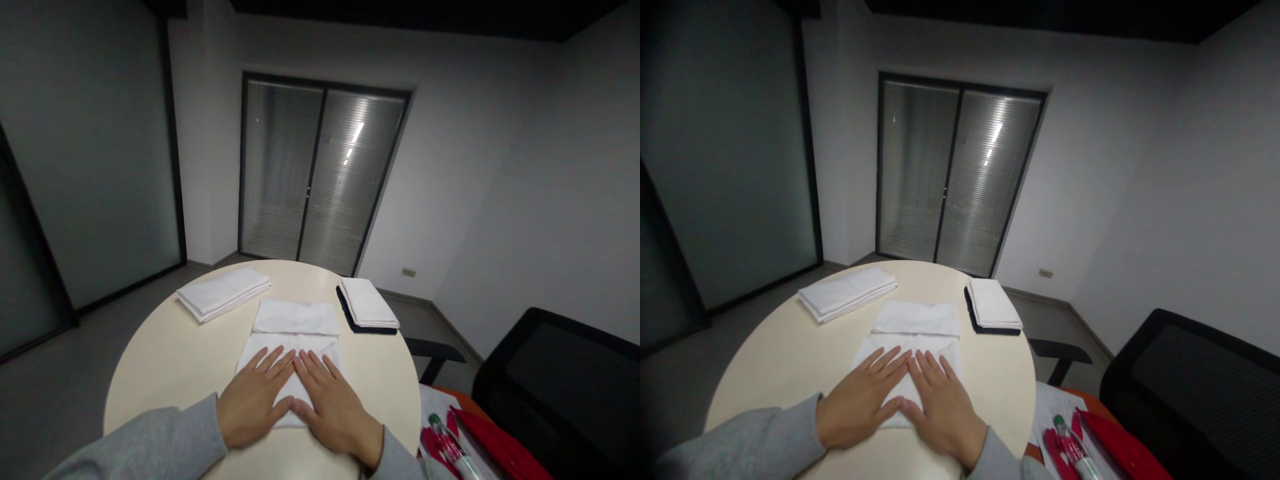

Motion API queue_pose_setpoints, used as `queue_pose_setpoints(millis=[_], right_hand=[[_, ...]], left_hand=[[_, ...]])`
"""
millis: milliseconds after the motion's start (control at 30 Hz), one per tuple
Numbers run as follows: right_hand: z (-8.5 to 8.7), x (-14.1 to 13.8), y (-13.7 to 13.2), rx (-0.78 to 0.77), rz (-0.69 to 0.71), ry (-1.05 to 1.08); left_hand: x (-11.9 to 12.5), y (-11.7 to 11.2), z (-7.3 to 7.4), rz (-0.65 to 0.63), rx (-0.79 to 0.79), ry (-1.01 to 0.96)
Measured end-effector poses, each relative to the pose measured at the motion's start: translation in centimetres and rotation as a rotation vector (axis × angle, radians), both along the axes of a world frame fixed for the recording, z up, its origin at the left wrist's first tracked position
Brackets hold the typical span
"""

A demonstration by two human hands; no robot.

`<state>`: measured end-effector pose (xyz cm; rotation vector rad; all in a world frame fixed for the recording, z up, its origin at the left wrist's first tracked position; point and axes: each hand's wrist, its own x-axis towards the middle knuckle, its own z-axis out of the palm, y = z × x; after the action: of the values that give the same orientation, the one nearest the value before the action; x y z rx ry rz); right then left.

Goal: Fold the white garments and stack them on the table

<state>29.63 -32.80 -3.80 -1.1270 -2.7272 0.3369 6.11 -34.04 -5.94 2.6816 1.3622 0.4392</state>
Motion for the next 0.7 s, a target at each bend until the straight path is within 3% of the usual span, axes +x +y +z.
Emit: queue_pose_setpoints(millis=[167, 300, 400, 500, 600, 700], right_hand=[[-0.1, 0.6, -0.3, -0.005, -0.004, 0.043], [2.9, 0.9, 1.1, -0.08, 0.016, 0.042], [5.9, 0.8, 5.5, -0.074, 0.008, 0.062], [7.4, -0.2, 11.9, 0.0, -0.071, 0.079], [6.8, -2.1, 17.7, 0.008, -0.099, 0.034], [5.3, -3.9, 21.8, -0.068, -0.128, -0.077]], left_hand=[[0.0, 0.1, 2.2, -0.015, -0.087, 0.04], [1.5, -0.6, 3.4, -0.003, 0.011, 0.017], [2.7, -1.2, 3.2, -0.096, -0.004, -0.015], [2.9, -1.1, 2.8, -0.11, -0.092, -0.007], [2.6, -0.3, 2.4, -0.124, -0.097, 0.017], [2.3, 0.6, 1.4, -0.155, -0.016, 0.049]])
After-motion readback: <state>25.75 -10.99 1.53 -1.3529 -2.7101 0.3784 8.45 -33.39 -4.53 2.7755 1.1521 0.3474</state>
